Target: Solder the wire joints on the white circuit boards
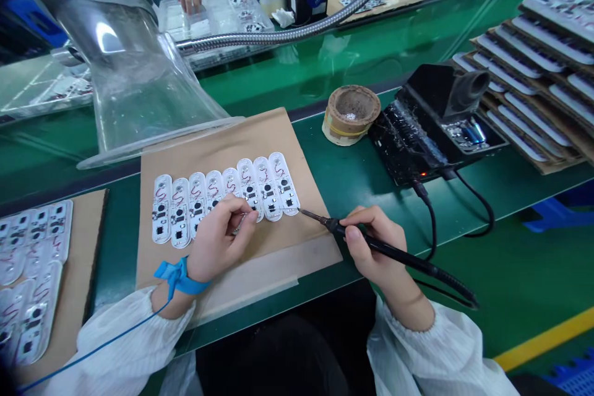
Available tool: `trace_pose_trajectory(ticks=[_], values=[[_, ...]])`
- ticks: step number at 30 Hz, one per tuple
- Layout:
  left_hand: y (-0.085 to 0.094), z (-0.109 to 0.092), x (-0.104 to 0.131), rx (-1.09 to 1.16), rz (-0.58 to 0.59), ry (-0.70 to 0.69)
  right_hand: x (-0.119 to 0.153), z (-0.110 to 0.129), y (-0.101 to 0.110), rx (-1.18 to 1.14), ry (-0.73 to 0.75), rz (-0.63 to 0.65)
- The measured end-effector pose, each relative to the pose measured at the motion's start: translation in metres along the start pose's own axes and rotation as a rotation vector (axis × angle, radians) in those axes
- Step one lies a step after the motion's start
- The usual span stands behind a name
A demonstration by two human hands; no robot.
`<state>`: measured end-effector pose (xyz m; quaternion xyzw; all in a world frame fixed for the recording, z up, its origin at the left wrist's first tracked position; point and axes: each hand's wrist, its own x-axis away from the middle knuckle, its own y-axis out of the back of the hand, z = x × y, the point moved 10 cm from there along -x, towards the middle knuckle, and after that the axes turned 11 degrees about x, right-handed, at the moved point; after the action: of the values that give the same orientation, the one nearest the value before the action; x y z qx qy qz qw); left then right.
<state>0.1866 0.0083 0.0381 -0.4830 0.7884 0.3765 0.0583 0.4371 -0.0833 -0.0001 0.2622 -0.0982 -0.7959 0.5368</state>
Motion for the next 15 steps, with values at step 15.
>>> trace_pose_trajectory(ticks=[15], values=[[0.0004,0.0009,-0.0003,-0.009,0.001,-0.005,-0.0012,0.0020,-0.0034,-0.011,0.006,0.022]])
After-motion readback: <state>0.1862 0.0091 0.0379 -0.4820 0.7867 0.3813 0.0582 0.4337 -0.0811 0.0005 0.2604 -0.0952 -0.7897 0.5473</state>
